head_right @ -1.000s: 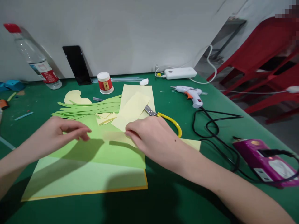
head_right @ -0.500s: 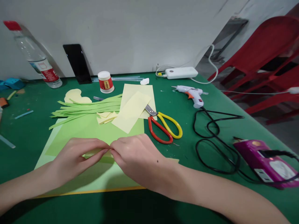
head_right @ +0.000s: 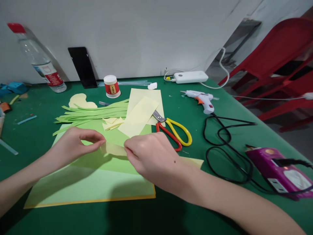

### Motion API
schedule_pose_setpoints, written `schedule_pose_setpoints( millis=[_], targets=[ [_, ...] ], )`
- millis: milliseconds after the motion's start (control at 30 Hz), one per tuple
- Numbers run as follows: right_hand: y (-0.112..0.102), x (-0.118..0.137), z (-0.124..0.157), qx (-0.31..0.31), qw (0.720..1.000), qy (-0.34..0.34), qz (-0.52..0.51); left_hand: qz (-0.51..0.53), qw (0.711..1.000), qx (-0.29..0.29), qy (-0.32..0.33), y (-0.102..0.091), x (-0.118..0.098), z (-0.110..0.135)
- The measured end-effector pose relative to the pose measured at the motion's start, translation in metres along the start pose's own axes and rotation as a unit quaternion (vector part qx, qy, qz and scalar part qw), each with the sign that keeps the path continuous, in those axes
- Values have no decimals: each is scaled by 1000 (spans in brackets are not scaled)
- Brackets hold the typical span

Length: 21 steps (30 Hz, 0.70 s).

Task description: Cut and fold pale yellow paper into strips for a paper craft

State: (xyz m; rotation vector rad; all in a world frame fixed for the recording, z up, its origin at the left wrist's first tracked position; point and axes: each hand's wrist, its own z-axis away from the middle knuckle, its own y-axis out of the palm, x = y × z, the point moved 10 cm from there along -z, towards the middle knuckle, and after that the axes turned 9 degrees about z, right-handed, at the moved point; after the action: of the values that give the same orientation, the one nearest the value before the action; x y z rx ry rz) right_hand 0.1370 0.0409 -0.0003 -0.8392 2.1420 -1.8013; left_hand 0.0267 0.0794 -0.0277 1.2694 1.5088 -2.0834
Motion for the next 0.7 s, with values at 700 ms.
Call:
schedule_pose_setpoints(
  millis=[700],
  targets=[
    [19,4,-9,36,979,16,-202,-38,991,72,104,44,-25,21]
  ],
)
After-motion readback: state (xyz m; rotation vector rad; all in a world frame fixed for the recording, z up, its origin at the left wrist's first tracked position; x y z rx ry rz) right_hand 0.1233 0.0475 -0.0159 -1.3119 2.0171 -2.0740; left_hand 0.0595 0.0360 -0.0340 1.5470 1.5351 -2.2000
